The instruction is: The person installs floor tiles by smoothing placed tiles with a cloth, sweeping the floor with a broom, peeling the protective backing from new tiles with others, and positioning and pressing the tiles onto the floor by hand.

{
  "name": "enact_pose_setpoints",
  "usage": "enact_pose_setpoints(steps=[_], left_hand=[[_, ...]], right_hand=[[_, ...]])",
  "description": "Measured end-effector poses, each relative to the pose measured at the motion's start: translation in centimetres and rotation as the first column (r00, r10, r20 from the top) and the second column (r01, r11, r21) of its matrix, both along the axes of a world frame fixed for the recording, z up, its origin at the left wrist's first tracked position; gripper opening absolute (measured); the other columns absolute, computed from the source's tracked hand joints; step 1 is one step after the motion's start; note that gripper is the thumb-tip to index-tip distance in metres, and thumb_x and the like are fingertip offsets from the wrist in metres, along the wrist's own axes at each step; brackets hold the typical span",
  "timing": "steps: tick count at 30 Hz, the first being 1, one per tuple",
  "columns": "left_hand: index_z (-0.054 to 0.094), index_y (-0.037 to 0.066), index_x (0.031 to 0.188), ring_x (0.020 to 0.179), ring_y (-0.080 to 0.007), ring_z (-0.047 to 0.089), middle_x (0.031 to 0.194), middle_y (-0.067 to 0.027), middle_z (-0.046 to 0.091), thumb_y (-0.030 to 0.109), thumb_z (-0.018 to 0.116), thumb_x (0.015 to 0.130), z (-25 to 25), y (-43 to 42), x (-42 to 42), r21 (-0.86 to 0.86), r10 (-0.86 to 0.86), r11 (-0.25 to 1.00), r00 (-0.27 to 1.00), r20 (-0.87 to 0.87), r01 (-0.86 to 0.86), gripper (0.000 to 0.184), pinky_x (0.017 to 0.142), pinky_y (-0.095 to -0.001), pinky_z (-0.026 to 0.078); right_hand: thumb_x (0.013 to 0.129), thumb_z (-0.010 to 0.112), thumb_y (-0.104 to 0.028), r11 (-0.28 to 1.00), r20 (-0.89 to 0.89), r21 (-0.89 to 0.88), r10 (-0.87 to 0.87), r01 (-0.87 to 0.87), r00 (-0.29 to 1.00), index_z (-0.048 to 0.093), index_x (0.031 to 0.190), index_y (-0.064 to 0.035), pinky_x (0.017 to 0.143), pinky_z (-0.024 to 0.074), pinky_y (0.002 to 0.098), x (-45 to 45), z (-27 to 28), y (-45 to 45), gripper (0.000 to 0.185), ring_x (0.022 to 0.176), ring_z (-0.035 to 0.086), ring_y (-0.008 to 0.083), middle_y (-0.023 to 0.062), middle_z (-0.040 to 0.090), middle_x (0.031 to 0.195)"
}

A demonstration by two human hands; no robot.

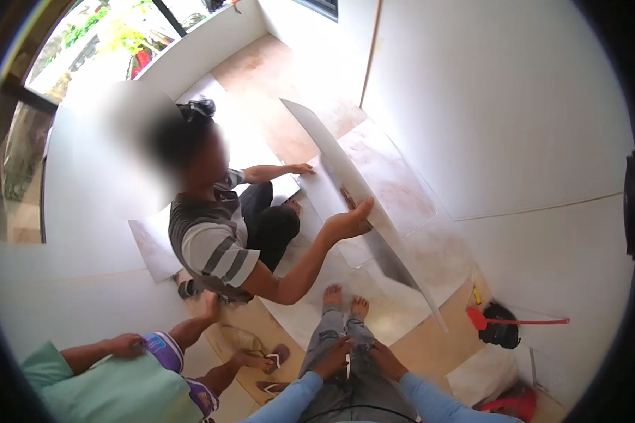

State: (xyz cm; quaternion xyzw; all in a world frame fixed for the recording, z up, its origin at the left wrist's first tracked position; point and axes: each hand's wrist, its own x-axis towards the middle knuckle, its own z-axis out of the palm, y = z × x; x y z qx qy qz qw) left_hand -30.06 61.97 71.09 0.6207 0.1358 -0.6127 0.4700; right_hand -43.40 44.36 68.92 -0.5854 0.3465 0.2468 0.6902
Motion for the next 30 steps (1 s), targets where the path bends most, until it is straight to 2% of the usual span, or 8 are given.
enact_pose_setpoints(steps=[3, 5, 12, 15, 17, 23, 27, 30], left_hand=[[0.051, 0.014, 0.151, 0.122, -0.0219, 0.06, 0.136, -0.0055, 0.061, 0.051, 0.058, 0.103, 2.3, 1.1, 1.1, -0.003, 0.233, 0.97, 0.937, -0.26, -0.242, 0.061, 0.094, -0.0382, 0.054], [0.05, 0.015, 0.152, 0.125, -0.0218, 0.059, 0.136, -0.005, 0.061, 0.053, 0.056, 0.103, 1.9, 2.6, 0.2, -0.022, 0.279, 0.953, 0.908, -0.312, -0.301, 0.062, 0.095, -0.0402, 0.054], [0.053, 0.009, 0.146, 0.127, -0.0233, 0.059, 0.136, -0.01, 0.06, 0.023, 0.056, 0.106, 0.8, 6.3, -0.3, -0.098, 0.473, 0.847, 0.823, -0.314, -0.523, 0.042, 0.097, -0.0408, 0.057], [0.055, 0.006, 0.142, 0.123, -0.023, 0.062, 0.134, -0.011, 0.061, 0.019, 0.057, 0.105, 0.9, 8.7, 1.0, -0.121, 0.513, 0.829, 0.828, -0.226, -0.547, 0.039, 0.098, -0.0408, 0.058], [0.055, 0.005, 0.141, 0.122, -0.0233, 0.062, 0.135, -0.0111, 0.061, 0.019, 0.057, 0.104, 1.5, 11.0, 2.2, -0.176, 0.477, 0.851, 0.869, -0.131, -0.494, 0.039, 0.1, -0.0425, 0.058], [0.056, 0.001, 0.138, 0.114, -0.0277, 0.066, 0.138, -0.0127, 0.059, 0.023, 0.057, 0.105, 3.2, 18.8, 8.0, -0.078, 0.691, 0.544, 0.499, -0.523, -0.836, 0.04, 0.098, -0.0464, 0.058], [0.057, 0.0, 0.139, 0.113, -0.0273, 0.066, 0.134, -0.0128, 0.062, 0.028, 0.054, 0.107, 3.8, 24.7, 13.1, -0.098, 0.723, 0.573, 0.559, -0.405, -0.813, 0.043, 0.095, -0.0456, 0.058], [0.058, 0.001, 0.138, 0.112, -0.0262, 0.066, 0.128, -0.012, 0.065, 0.031, 0.055, 0.107, 2.0, 28.6, 15.3, -0.052, 0.762, 0.599, 0.589, -0.269, -0.799, 0.044, 0.092, -0.044, 0.058]], right_hand=[[0.094, 0.054, -0.013, 0.999, -0.021, 0.046, -0.027, 0.028, 0.999, 0.061, 0.131, -0.0023, 0.101, 0.0462, 0.0332, 4.5, 5.3, 1.7, 0.04, 0.113, 0.058, 0.0177, 0.0069, 0.064, 0.118], [0.093, 0.057, -0.013, 0.996, 0.023, 0.067, -0.056, 0.054, 0.998, 0.057, 0.133, -0.0009, 0.099, 0.0467, 0.0347, 3.9, 3.4, 2.9, 0.041, 0.111, 0.058, 0.0211, 0.0108, 0.064, 0.119], [0.097, 0.059, -0.015, 0.999, 0.097, -0.04, 0.025, -0.021, 0.995, 0.056, 0.138, -0.0018, 0.101, 0.0481, 0.0377, 7.6, 6.1, 5.5, 0.043, 0.117, 0.06, 0.0228, 0.0125, 0.063, 0.125], [0.101, 0.061, -0.019, 0.828, 0.18, -0.546, 0.262, -0.126, 0.948, 0.056, 0.14, -0.0021, 0.098, 0.0504, 0.0372, 9.9, 7.0, 7.6, 0.043, 0.115, 0.062, 0.0227, 0.011, 0.065, 0.125], [0.102, 0.062, -0.021, 0.867, 0.179, -0.441, 0.339, -0.233, 0.924, 0.055, 0.141, -0.0029, 0.095, 0.0514, 0.0372, 11.5, 6.8, 9.9, 0.043, 0.112, 0.062, 0.0231, 0.0097, 0.065, 0.122], [0.105, 0.063, -0.029, 0.973, -0.049, 0.106, 0.21, -0.204, 0.976, 0.051, 0.144, -0.0019, 0.104, 0.0472, 0.0359, 19.0, 7.6, 17.5, 0.049, 0.123, 0.059, 0.0215, 0.0131, 0.064, 0.129], [0.106, 0.061, -0.032, 0.96, 0.201, 0.019, 0.268, -0.278, 0.942, 0.049, 0.145, -0.0035, 0.093, 0.05, 0.0323, 23.4, 6.5, 21.4, 0.049, 0.106, 0.061, 0.019, 0.0134, 0.063, 0.12], [0.104, 0.062, -0.03, 0.956, 0.115, 0.094, 0.268, -0.279, 0.956, 0.051, 0.144, -0.0035, 0.098, 0.0481, 0.0342, 27.1, 7.5, 23.4, 0.049, 0.112, 0.061, 0.0221, 0.0132, 0.063, 0.125]])
